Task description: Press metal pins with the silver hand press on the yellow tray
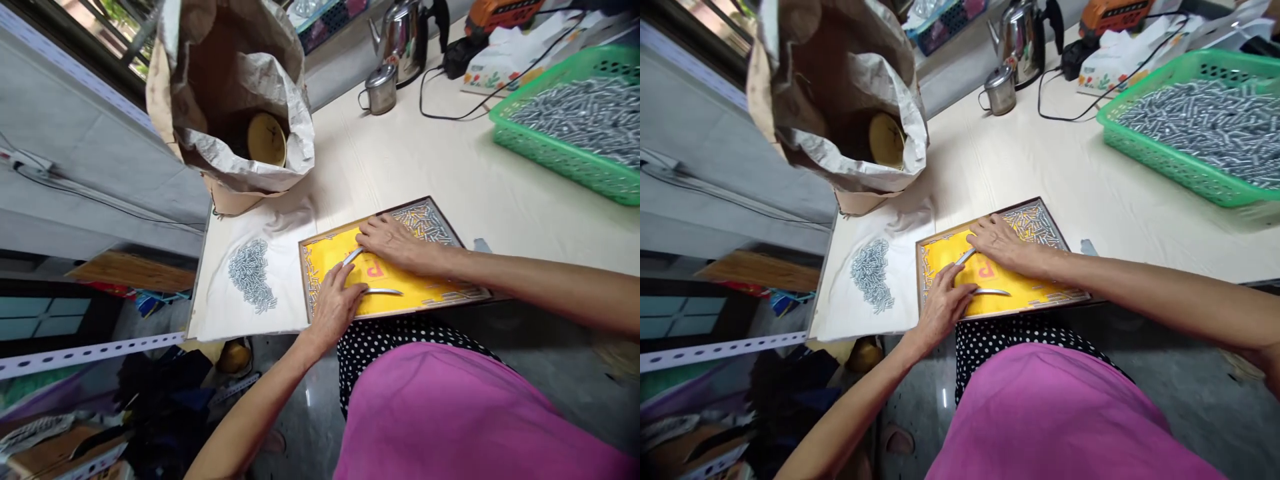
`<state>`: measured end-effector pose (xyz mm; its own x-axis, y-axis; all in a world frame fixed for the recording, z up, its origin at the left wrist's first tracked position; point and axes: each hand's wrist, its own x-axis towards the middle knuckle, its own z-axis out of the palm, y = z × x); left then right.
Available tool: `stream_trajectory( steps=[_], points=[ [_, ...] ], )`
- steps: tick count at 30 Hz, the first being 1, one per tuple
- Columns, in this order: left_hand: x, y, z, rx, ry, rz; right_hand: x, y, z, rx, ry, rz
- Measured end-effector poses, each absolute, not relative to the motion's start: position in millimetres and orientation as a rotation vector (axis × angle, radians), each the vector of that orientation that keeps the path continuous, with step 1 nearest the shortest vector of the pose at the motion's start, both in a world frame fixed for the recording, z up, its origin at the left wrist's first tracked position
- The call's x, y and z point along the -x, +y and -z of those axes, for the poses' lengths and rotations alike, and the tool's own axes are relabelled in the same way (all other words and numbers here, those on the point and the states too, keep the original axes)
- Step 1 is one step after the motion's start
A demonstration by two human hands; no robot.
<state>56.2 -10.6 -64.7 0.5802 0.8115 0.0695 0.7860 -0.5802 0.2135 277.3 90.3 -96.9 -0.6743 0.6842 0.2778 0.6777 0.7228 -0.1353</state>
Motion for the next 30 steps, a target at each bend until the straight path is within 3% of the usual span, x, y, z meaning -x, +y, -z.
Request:
stream_trajectory(
  steps=[4,8,14,21,25,30],
  points=[
    [19,16,59,-2.434,2.065,-0.389,-275,55,87,1.105,-2.575,-0.174],
    [87,55,63,-2.200,2.508,-0.097,-276,11,96,1.095,-2.543,-0.279],
    [104,96,69,-2.114,2.535,0.281,-268,-9,112,1.129,-2.493,-0.339],
    [101,106,62,-2.193,2.400,0.467,-268,-6,110,1.087,-2.536,-0.421],
    [93,98,54,-2.204,2.308,0.108,-271,0,105,1.122,-2.557,-0.378],
    [42,63,38,-1.578,1.927,-0.575,-276,19,97,1.147,-2.615,-0.457]
  ],
)
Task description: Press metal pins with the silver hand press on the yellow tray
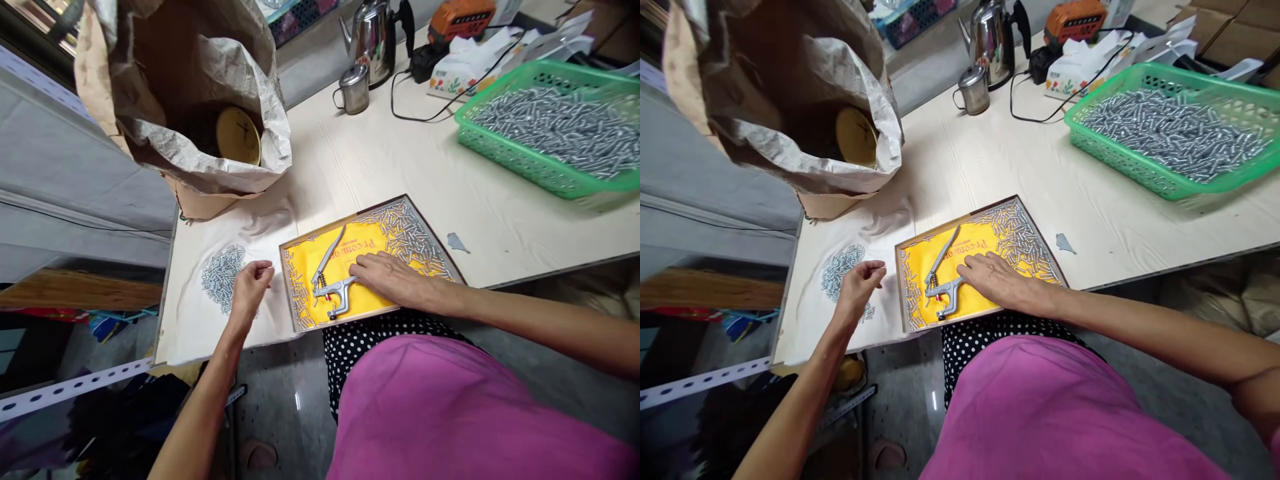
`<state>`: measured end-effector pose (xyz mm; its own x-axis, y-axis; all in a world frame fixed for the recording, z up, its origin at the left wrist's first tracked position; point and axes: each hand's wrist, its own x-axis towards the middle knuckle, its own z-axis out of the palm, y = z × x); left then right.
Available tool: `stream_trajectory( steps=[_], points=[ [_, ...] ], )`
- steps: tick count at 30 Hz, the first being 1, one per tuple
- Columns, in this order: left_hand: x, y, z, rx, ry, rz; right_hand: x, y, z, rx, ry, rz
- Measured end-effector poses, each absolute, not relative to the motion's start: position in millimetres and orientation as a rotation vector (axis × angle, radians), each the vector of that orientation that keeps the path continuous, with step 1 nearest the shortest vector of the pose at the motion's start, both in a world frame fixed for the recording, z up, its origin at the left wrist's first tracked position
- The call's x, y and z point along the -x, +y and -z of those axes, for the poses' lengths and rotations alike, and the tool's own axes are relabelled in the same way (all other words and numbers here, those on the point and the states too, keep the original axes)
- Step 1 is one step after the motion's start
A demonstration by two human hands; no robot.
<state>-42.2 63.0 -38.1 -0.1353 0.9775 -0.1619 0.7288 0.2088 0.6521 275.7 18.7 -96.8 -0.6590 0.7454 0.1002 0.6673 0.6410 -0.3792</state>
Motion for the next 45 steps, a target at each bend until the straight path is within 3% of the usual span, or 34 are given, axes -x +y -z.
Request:
stream_trajectory(
  steps=[5,16,23,45],
  points=[
    [-23,17,39,-1.197,1.609,-0.638,-278,32,104,1.050,-2.600,-0.440],
    [-45,0,46,-0.992,1.723,-0.902,-273,36,101,1.097,-2.439,-0.453],
    [-50,5,64,-0.987,1.732,-0.711,-272,41,110,1.274,-2.571,-0.219],
    [-40,11,66,-1.156,1.657,-0.276,-273,25,103,1.227,-2.615,-0.257]
  ],
)
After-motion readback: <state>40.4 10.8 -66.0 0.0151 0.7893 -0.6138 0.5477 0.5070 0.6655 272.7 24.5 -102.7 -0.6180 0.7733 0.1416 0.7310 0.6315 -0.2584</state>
